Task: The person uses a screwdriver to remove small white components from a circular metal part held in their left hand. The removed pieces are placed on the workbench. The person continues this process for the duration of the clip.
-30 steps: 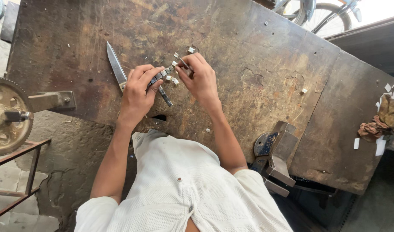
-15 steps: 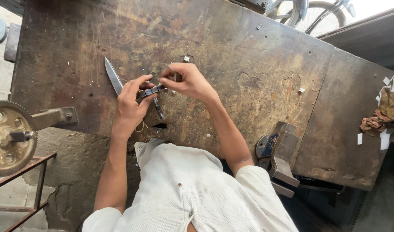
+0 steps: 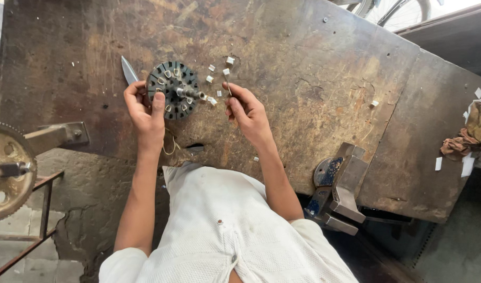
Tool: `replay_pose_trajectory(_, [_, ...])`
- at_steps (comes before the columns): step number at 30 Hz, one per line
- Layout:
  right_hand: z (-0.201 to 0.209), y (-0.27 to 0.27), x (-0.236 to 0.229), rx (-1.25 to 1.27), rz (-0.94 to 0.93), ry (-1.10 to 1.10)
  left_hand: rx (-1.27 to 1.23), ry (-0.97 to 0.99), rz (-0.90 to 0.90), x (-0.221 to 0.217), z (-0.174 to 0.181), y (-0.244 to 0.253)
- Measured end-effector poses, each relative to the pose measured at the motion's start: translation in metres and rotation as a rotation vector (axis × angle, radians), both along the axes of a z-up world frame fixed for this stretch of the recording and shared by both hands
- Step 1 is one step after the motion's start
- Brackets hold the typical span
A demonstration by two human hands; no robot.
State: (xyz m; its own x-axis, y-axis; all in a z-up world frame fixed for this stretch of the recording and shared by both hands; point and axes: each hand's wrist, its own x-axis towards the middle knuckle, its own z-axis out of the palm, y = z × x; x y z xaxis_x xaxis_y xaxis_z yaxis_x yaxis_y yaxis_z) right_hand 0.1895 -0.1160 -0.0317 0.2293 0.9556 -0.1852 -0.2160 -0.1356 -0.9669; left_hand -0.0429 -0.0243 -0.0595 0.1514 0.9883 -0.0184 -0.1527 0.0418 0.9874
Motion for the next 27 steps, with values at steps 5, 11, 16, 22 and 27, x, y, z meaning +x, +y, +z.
replay_pose_trajectory(5, [-0.002, 0.000, -0.020, 0.059, 0.020, -0.181, -0.119, -0.076, 0.022, -0.004, -0.001, 0.009])
replay_pose_trajectory(11, [-0.004, 0.008, -0.020, 0.038, -0.024, -0.337, -0.126, -0.116, -0.040, -0.010, 0.001, 0.005])
replay_pose_trajectory(16, [0.004, 0.003, -0.007, 0.226, -0.057, -0.748, -0.128, -0.111, -0.098, 0.000, 0.010, 0.014])
replay_pose_trajectory(22, [0.029, 0.001, 0.008, 0.149, 0.038, -0.748, 0.171, 0.208, -0.155, 0.025, 0.025, 0.024])
replay_pose_trajectory(27, [0.043, 0.004, 0.011, 0.233, 0.081, -0.864, 0.262, 0.268, -0.228, 0.048, 0.038, 0.019])
